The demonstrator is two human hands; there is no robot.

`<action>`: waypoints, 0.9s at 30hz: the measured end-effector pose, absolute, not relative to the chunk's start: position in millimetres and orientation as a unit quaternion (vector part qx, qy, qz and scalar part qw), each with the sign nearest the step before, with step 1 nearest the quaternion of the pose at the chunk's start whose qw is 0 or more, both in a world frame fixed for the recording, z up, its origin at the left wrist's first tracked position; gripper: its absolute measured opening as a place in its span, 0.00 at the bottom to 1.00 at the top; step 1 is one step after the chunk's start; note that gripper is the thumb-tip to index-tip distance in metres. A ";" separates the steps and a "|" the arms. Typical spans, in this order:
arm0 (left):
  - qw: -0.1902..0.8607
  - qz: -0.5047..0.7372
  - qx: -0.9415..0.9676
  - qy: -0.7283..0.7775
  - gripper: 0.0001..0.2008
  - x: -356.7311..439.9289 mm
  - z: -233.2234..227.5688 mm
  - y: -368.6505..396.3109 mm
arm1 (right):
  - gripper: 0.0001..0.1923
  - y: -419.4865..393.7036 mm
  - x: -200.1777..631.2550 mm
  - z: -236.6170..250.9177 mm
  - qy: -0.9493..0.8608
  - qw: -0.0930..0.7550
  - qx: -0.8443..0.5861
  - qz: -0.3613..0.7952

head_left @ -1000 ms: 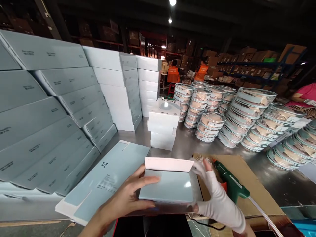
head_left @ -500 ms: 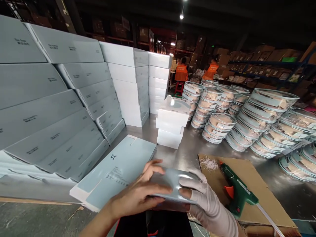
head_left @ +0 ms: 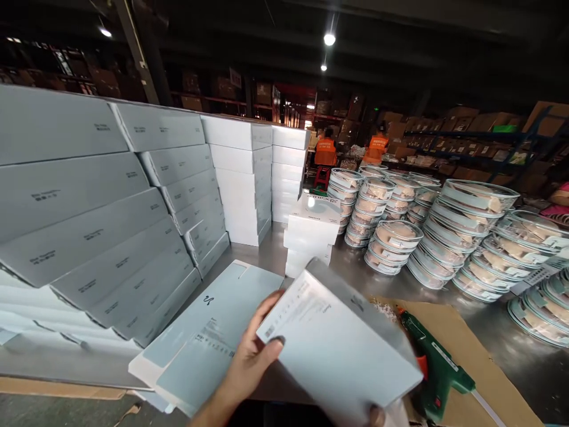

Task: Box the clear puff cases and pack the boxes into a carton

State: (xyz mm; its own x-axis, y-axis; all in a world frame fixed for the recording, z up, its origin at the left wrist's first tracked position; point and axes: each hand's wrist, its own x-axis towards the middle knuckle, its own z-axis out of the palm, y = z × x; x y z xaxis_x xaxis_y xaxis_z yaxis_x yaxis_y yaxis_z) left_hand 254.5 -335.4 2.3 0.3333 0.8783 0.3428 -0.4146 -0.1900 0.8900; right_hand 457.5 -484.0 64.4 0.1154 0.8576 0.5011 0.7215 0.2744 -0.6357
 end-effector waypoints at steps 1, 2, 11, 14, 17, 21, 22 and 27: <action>0.578 0.537 0.580 0.202 0.34 251.5 6.5 -333.2 | 0.43 -480.3 459.9 77.2 -0.643 0.476 -0.596 0.065; 0.533 0.534 0.618 0.221 0.33 245.8 11.3 -328.4 | 0.41 -473.9 463.8 95.1 -0.615 0.509 -0.600 0.046; 0.207 0.293 0.735 0.575 0.27 174.2 8.4 -238.4 | 0.34 -285.6 479.0 260.0 -0.632 0.156 -0.685 -0.326; 0.180 0.177 0.720 0.647 0.28 170.8 -7.1 -216.9 | 0.30 -249.2 473.8 255.8 -0.664 0.106 -0.682 -0.289; 0.166 0.086 0.700 0.690 0.24 171.0 -16.3 -204.5 | 0.31 -264.2 470.2 245.6 -0.662 0.104 -0.682 -0.291; 0.111 0.085 0.696 0.704 0.24 169.1 -6.6 -211.1 | 0.24 -334.7 455.7 227.3 -0.729 0.228 -0.556 -0.329; 0.093 0.103 0.697 0.704 0.25 167.6 -0.4 -218.5 | 0.20 -353.7 448.9 220.0 -0.741 0.251 -0.518 -0.345; 0.006 0.240 0.719 0.652 0.24 153.1 27.9 -285.6 | 0.11 -412.9 410.0 176.6 -0.704 0.228 -0.472 -0.479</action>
